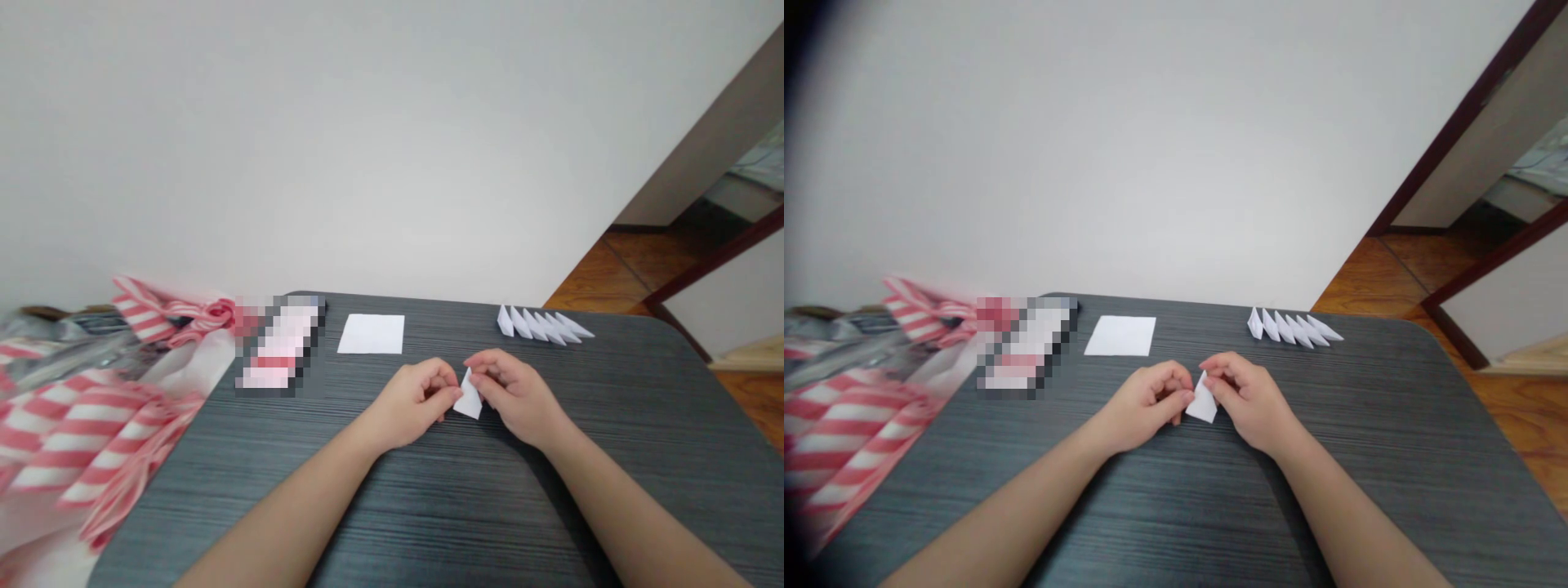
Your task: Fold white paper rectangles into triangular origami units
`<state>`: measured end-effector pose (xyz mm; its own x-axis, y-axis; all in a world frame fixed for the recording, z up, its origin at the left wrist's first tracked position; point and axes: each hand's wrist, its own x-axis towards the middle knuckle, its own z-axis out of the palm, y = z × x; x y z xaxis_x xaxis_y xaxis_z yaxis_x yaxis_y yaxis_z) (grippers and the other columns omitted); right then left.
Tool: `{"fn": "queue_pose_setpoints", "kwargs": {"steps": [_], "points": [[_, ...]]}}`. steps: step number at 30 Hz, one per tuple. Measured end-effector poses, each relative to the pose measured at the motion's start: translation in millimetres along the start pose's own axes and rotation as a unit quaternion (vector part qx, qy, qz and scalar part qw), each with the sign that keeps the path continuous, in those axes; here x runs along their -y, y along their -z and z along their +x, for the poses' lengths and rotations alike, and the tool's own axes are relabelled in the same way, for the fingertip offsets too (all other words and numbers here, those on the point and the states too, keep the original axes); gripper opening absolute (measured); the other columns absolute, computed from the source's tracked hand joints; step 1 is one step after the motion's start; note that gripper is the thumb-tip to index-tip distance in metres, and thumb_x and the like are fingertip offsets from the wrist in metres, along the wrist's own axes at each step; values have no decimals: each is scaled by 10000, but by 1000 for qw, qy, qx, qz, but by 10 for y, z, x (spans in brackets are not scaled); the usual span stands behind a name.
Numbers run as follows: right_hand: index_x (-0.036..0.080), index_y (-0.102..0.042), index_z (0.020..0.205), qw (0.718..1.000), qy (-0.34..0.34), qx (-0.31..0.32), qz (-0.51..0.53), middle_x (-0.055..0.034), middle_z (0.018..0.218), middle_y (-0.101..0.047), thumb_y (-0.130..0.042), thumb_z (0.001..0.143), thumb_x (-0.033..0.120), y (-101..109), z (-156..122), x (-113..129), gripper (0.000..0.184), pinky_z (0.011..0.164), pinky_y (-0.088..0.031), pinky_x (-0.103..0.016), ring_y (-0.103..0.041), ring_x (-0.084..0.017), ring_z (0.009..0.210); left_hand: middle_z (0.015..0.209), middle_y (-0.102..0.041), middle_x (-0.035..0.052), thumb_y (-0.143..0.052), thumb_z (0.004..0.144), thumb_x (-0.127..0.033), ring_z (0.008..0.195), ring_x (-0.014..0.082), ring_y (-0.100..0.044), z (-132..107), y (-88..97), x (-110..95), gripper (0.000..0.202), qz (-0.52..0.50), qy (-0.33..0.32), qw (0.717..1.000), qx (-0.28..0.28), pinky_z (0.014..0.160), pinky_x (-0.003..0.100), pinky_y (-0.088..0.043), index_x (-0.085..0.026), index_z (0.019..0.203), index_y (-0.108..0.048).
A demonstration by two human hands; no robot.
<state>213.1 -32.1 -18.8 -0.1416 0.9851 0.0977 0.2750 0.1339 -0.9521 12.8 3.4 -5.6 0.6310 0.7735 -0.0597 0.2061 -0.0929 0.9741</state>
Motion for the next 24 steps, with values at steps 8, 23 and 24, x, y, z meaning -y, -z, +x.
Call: {"fn": "queue_pose_setpoints", "kwargs": {"steps": [8, 23, 24], "points": [[216, -635, 982, 992, 82, -12, -95, -41, 899, -629, -571, 918, 209, 19, 27, 57, 91, 696, -481, -295, -601, -168, 784, 589, -611, -24, -537, 908, -278, 526, 93, -524, 5, 12, -60, 197, 85, -8, 996, 12, 526, 191, -379, -161, 801, -655], [217, -630, 939, 980, 117, -20, -158, -44, 868, -608, -601, 895, 202, 23, 27, 93, 55, 601, -468, -275, -561, -151, 675, 561, -640, -10, -515, 930, -336, 484, 118, -589, 34, -11, 153, 212, 31, 11, 998, -62, 487, 200, -407, -164, 845, -602], [217, -630, 932, 981, 112, -19, -155, -40, 851, -606, -603, 891, 204, 24, 28, 96, 50, 599, -469, -274, -560, -151, 672, 564, -646, -7, -516, 929, -339, 488, 120, -596, 33, -11, 157, 212, 35, 12, 997, -62, 487, 201, -408, -164, 848, -602]]}}
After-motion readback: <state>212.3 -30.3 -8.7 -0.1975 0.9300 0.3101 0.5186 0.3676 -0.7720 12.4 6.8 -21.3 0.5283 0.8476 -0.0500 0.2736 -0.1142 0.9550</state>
